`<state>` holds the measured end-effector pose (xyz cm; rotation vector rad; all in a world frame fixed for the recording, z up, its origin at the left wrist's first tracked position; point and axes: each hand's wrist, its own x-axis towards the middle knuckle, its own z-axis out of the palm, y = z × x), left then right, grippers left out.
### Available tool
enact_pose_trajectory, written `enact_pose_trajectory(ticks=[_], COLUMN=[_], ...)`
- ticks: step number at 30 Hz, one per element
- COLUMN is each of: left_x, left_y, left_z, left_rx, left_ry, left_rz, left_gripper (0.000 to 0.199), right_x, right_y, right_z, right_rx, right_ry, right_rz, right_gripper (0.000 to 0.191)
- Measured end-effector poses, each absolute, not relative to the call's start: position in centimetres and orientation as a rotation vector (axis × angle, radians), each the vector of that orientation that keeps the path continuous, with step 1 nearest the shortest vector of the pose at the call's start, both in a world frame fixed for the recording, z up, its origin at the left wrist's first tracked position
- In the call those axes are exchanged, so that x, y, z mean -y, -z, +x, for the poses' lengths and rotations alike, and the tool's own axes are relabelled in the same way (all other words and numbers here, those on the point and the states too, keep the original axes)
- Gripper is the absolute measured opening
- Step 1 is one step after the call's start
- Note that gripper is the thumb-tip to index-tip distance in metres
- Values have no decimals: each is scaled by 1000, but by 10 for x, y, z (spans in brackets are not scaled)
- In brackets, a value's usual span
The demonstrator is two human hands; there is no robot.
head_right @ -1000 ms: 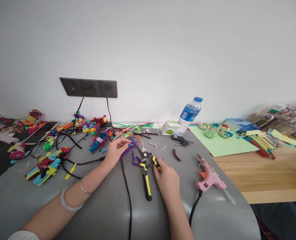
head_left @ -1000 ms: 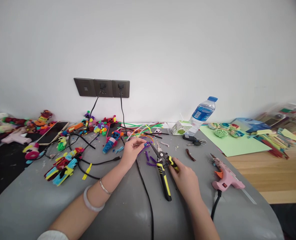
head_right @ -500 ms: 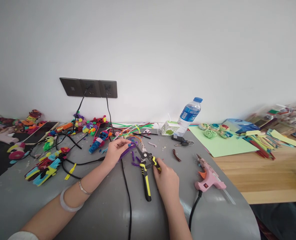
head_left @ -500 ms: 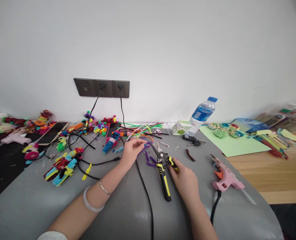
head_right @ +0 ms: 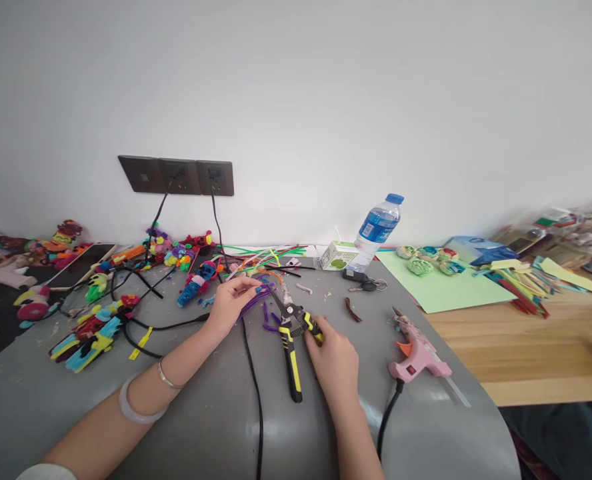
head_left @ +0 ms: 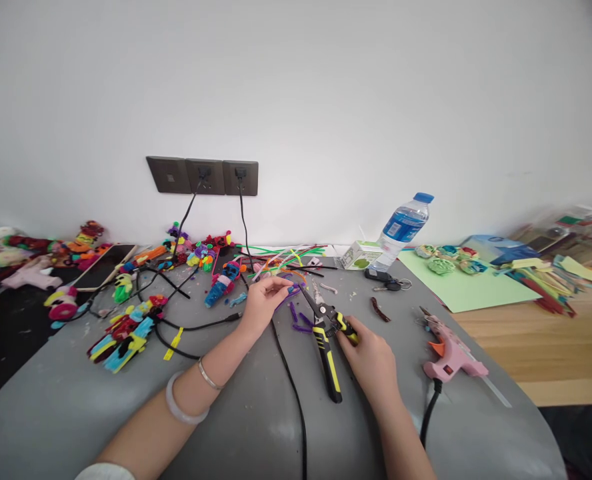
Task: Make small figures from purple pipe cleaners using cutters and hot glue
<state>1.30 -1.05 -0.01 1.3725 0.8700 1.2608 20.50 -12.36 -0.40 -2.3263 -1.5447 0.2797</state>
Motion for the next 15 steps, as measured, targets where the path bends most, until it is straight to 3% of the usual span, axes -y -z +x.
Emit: enact_pose_trajectory(ticks=[15], left_x=[11], left_y=[-1], left_z=[13], left_rx=[-827], left_ry=[-1273], left_rz=[1398], left_gripper=[14], right_x=[124], right_y=[6], right_z=[205], right_rx=[1530], right_ry=[-248], right_rz=[-2319], right_gripper=[27])
